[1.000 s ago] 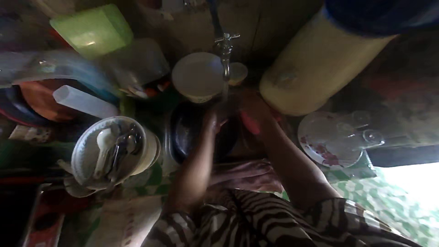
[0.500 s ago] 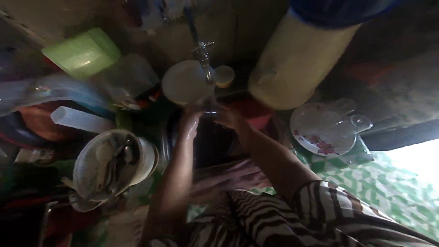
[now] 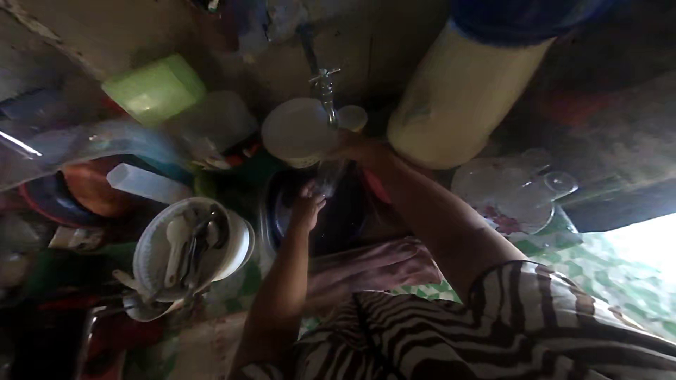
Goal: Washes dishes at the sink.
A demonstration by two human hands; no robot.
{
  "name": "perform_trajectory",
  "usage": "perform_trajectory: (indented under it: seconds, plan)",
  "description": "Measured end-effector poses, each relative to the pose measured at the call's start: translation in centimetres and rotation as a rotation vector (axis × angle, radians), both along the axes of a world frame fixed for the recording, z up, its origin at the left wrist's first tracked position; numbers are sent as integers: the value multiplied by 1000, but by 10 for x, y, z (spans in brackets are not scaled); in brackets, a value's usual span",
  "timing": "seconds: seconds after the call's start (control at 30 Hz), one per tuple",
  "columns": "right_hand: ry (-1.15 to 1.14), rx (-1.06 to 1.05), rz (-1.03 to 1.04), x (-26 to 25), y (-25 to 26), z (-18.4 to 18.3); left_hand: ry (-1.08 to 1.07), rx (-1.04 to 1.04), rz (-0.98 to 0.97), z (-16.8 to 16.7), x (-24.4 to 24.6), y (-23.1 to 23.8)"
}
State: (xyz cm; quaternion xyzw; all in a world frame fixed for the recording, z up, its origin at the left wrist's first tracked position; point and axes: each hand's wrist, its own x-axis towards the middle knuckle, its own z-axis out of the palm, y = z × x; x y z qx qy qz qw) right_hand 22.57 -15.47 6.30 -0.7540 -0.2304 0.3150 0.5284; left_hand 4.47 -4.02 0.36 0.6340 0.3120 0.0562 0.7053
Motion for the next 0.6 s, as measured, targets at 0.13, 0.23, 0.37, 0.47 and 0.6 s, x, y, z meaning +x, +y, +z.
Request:
perform_trajectory:
  seconds: [0.13,0.23,0.37,0.47,0.6]
  plan:
    - [-138,15,20,4,4,0,21,27,-46,2,5,-5]
    - [-111,34,-15,3,2,-9,26,110,-52,1,2,-2]
    - [406,202,-249,-35,-23,-42,88,566,-178,22,-12,4]
    - [458,155,-319,-71,-30,-101,224,861,-309,49,-8,-4]
    - [132,-96,-20,-98,-43,-102,487,1093,-516,62,7,-34]
